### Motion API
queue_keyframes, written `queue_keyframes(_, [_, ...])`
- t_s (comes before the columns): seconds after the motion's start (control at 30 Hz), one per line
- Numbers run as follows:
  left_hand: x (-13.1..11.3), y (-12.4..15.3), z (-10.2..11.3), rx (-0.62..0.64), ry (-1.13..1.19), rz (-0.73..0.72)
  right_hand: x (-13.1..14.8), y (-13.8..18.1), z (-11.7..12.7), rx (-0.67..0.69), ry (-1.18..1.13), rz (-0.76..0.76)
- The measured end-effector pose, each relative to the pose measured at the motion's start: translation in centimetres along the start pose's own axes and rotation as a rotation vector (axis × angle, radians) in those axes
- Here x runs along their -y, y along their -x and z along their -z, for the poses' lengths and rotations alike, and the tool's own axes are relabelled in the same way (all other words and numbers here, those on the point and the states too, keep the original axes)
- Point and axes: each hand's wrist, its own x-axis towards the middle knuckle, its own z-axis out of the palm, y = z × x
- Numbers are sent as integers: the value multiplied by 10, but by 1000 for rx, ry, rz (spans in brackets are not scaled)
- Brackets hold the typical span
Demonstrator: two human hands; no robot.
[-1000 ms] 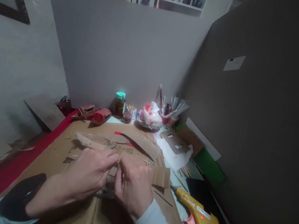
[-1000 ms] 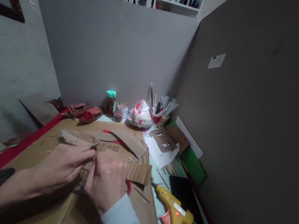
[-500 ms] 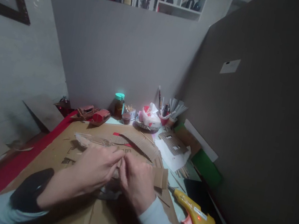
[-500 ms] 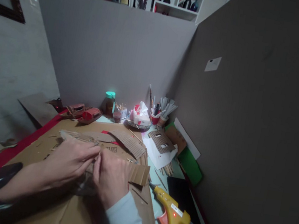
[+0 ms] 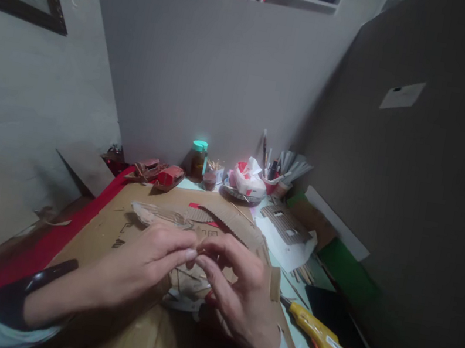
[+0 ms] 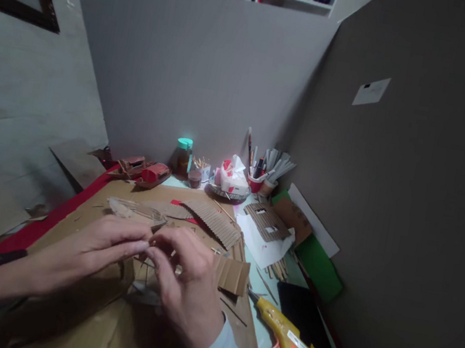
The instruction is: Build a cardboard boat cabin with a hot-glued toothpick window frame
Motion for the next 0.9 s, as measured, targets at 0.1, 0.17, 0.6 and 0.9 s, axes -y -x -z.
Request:
queue_keyframes(0.1, [-9, 5, 3, 3, 38, 29, 7, -1, 2, 21, -169, -113])
queue_keyframes(0.17, [-14, 7, 3, -24, 55, 39, 11, 0, 1, 5, -275, -180])
queue_keyframes(0.6, [-16, 1, -35, -252, 383, 27, 16, 8, -16, -284, -591, -440])
queue_keyframes(0.9, [-13, -12, -52, -318, 549, 53, -3, 5, -21, -406, -1033, -546])
